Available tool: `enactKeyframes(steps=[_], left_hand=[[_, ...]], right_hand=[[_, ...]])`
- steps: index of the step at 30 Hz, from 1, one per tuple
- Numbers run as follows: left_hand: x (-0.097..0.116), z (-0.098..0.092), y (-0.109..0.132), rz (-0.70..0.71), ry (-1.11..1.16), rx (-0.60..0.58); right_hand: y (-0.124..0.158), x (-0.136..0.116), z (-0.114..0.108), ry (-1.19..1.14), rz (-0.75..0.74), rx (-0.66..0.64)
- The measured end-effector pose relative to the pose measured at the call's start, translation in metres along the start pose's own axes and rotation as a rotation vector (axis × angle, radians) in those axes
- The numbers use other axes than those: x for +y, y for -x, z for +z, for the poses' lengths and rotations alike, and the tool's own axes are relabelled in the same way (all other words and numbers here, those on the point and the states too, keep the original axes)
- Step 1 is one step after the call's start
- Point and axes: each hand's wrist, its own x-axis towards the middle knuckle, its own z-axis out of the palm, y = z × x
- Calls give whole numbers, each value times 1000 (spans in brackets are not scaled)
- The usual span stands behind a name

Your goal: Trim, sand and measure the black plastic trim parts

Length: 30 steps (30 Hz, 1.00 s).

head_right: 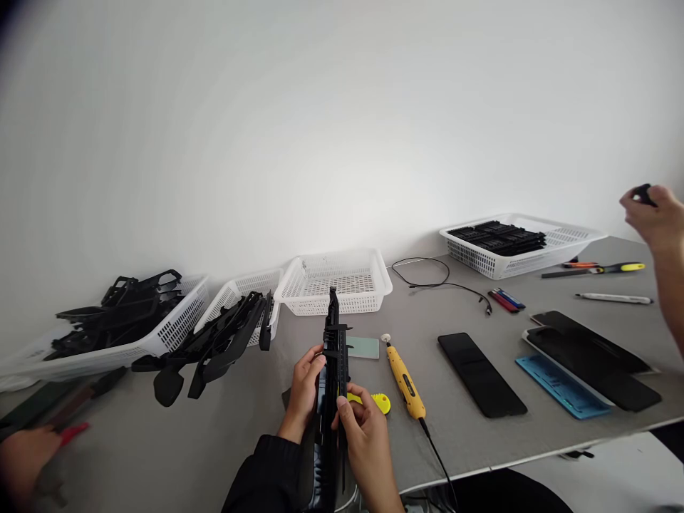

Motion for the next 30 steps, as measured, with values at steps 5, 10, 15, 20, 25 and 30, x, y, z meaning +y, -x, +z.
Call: enactKeyframes(steps=[5, 10, 15, 20, 25, 30], left_hand=[[1, 2, 1, -28, 7, 34], [1, 4, 1, -32, 13, 36], [0, 3, 1, -38, -3, 26], [-4, 1, -1, -40, -8, 0], [-5, 1, -2, -45, 5, 14], [-5, 2, -1, -51, -22, 21]], right_hand=[[0, 1, 0, -4, -19, 15], [4, -3, 0, -3, -47, -6], [6, -2, -1, -29, -75, 9], [6, -2, -3, 2, -69, -4], [7, -3, -1, 31, -74, -13], [7, -3, 3, 75, -60, -19]])
